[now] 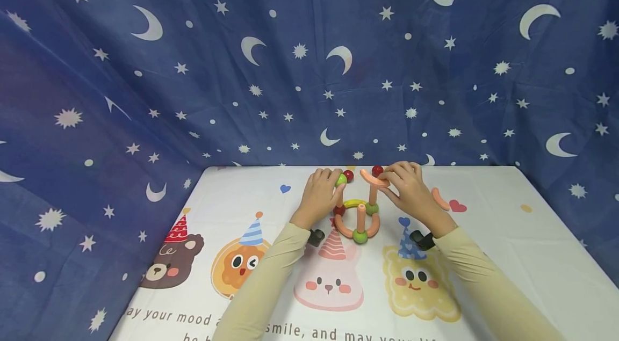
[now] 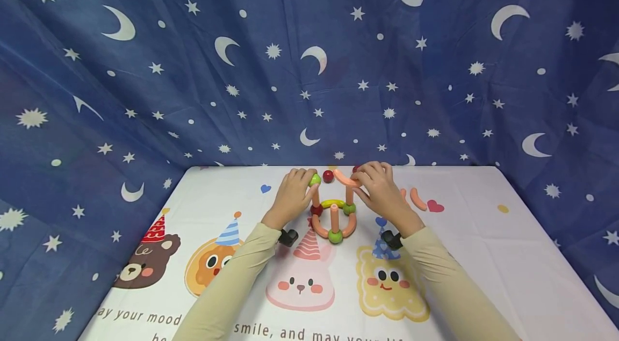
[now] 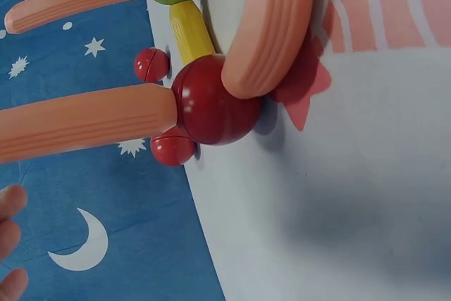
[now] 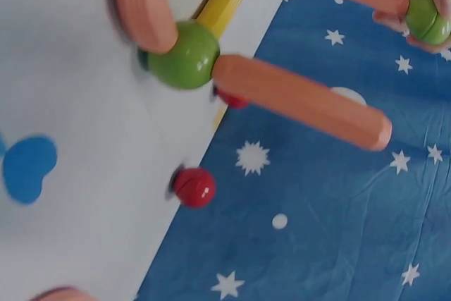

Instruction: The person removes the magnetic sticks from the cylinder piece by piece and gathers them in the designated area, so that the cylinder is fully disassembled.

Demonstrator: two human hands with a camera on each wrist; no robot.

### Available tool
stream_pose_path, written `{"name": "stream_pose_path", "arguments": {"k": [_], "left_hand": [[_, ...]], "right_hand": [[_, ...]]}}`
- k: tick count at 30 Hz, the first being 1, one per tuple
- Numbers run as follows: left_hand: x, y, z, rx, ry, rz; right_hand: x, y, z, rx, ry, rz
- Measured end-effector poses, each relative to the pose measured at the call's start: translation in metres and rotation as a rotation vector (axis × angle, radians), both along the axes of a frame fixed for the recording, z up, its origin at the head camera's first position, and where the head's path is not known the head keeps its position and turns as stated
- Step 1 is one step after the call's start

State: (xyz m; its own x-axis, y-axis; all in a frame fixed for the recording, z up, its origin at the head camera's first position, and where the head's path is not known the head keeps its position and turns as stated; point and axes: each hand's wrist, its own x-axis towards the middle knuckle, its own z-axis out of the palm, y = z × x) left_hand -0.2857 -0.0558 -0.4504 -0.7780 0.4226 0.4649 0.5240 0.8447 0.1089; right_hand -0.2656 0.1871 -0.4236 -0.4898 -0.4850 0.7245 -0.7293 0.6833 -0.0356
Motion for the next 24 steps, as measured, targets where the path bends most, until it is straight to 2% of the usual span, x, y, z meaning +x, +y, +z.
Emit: {"name": "stream_pose_path", "arguments": {"k": [7,15,24], "left_hand": [[0.000,-0.001,0.004,-0.060,0.043,0.026],[-0.001,-0.002,0.010,-0.080,0.101,0.028],[-0.001,0.001,0.008,-0.089,0.086,0.045]], "right_hand": [[0.002,0.024,-0.001,-0.020,0.007,-0.043],[0.007,0.061,-0.005,-0.009,0.000,-0.106],[0.014,0.108,-0.015,-0.036,-0.040,-0.156]]}}
